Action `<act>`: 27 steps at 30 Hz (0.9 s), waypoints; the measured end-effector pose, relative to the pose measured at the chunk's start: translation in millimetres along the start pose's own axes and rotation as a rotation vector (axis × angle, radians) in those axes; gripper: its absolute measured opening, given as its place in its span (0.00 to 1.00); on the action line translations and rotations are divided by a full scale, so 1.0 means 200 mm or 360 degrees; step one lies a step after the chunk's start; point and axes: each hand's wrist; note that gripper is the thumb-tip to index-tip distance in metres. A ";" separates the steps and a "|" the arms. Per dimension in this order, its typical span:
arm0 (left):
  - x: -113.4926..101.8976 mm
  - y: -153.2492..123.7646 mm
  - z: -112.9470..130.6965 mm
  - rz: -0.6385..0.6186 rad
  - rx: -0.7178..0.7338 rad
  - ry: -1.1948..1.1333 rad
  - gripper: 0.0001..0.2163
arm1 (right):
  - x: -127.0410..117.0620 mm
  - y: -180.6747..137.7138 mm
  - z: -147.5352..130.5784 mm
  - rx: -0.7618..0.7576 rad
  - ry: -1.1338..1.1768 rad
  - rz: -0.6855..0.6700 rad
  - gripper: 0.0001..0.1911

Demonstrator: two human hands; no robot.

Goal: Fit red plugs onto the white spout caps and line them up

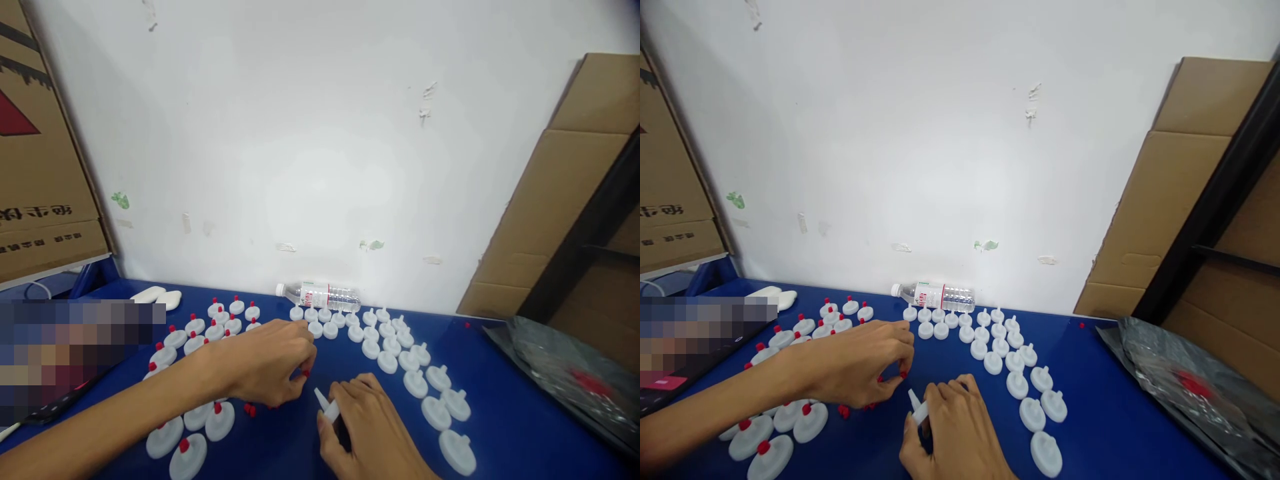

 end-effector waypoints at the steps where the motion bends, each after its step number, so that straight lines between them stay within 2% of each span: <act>1: 0.00 0.00 0.01 0.0006 0.0027 0.0041 0.03 | 0.00 0.00 0.00 -0.0003 0.0008 -0.0015 0.07; 8: 0.04 -0.01 0.09 0.0036 0.0233 0.0145 0.05 | -0.01 0.01 0.01 -0.0046 0.0025 -0.0094 0.08; 12: 0.02 -0.01 0.10 0.0080 0.0234 0.0141 0.03 | -0.02 0.01 0.01 -0.0036 0.0040 -0.0064 0.08; 20: 0.00 -0.01 0.09 0.0008 0.0321 0.0144 0.03 | -0.03 0.01 0.00 -0.0013 0.0040 -0.0085 0.06; 24: -0.02 -0.01 0.09 -0.0029 0.0375 0.0153 0.10 | -0.02 0.00 0.01 -0.0080 0.0079 -0.0137 0.02; 27: -0.03 -0.02 0.07 -0.0082 0.0198 0.0016 0.16 | -0.01 -0.01 0.02 -0.0115 0.0078 -0.0125 0.02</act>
Point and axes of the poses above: each hand's wrist, its own y-axis towards the middle knuckle, its own x-axis out of the palm, z = x × y, and after that the axes turned 12 degrees about z, right-handed
